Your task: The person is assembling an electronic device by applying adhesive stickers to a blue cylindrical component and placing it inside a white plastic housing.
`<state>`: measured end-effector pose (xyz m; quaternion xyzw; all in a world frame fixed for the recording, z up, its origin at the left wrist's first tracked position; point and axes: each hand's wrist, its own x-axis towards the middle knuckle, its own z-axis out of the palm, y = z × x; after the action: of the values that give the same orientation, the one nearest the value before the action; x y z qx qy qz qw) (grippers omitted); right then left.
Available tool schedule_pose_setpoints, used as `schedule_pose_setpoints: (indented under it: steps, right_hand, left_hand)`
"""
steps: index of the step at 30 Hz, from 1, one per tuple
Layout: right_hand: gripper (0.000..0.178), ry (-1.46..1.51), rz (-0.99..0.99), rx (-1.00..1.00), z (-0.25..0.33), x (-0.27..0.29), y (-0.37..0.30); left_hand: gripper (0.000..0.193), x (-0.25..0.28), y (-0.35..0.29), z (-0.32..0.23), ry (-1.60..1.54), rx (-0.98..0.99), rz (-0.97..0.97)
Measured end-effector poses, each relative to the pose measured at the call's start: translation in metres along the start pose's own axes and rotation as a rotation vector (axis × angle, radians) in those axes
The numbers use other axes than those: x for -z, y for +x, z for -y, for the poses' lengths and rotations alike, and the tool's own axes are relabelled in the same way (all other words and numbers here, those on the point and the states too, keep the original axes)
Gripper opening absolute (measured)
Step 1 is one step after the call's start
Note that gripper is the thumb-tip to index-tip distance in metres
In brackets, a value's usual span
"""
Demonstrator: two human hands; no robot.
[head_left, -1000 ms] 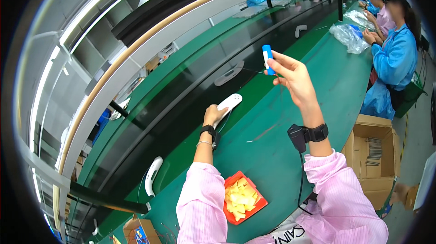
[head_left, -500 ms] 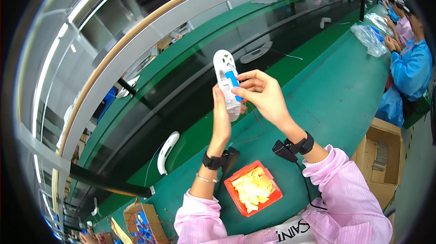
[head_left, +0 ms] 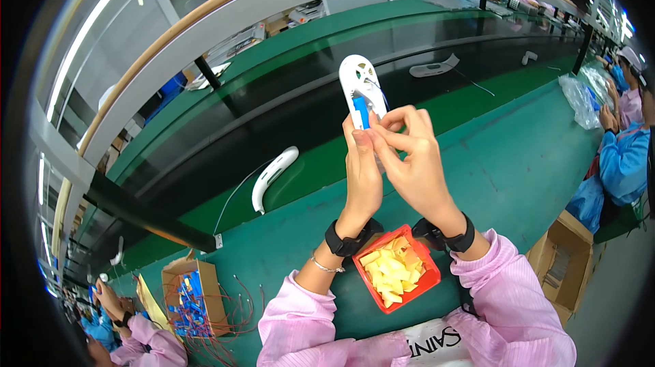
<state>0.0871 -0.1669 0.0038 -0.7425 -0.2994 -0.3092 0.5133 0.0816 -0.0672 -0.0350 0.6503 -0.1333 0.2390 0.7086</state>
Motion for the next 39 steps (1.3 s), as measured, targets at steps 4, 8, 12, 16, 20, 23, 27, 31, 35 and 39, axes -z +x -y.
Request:
schedule_pose_setpoints:
  steps: [4,8,12,16,20,23,27,31,35,39]
  right_hand:
    - [0.031,0.167,-0.114,-0.020,-0.025,0.002,0.004]
    - [0.045,0.861,0.118,-0.451,-0.018,0.020,0.018]
    - [0.033,0.949,0.064,-0.458,-0.024,0.018,0.014]
    - [0.032,0.783,0.030,-0.568,-0.052,0.024,0.022]
    - [0.052,0.477,-0.074,-0.480,-0.084,0.050,0.026]
    - [0.049,0.517,-0.024,-0.306,-0.082,0.083,0.037]
    - [0.044,0.460,0.074,-0.305,-0.083,0.099,0.037]
    - [0.041,0.410,0.087,-0.289,-0.092,0.100,0.038]
    - [0.040,0.406,0.160,-0.317,-0.097,0.100,0.041]
    - [0.039,0.434,0.279,-0.339,-0.094,0.068,0.039]
  left_hand:
    - [0.052,0.010,-0.007,-0.020,-0.043,0.077,0.075]
    - [0.032,-0.004,-0.013,-0.029,-0.116,0.133,0.168]
    - [0.025,-0.009,-0.010,-0.034,-0.017,0.086,0.148]
    - [0.027,-0.010,0.015,-0.019,-0.062,0.210,0.197]
    - [0.033,0.017,0.082,0.084,-0.210,0.535,0.094]
    - [0.043,0.038,0.123,0.178,-0.272,0.570,-0.051]
    - [0.065,0.035,0.120,0.222,0.399,0.380,-0.061]
    - [0.044,0.079,0.088,0.174,1.233,0.104,0.004]
    - [0.049,0.149,0.052,0.148,1.831,0.415,-0.255]
    - [0.029,0.213,0.002,0.124,1.536,0.367,-0.044]
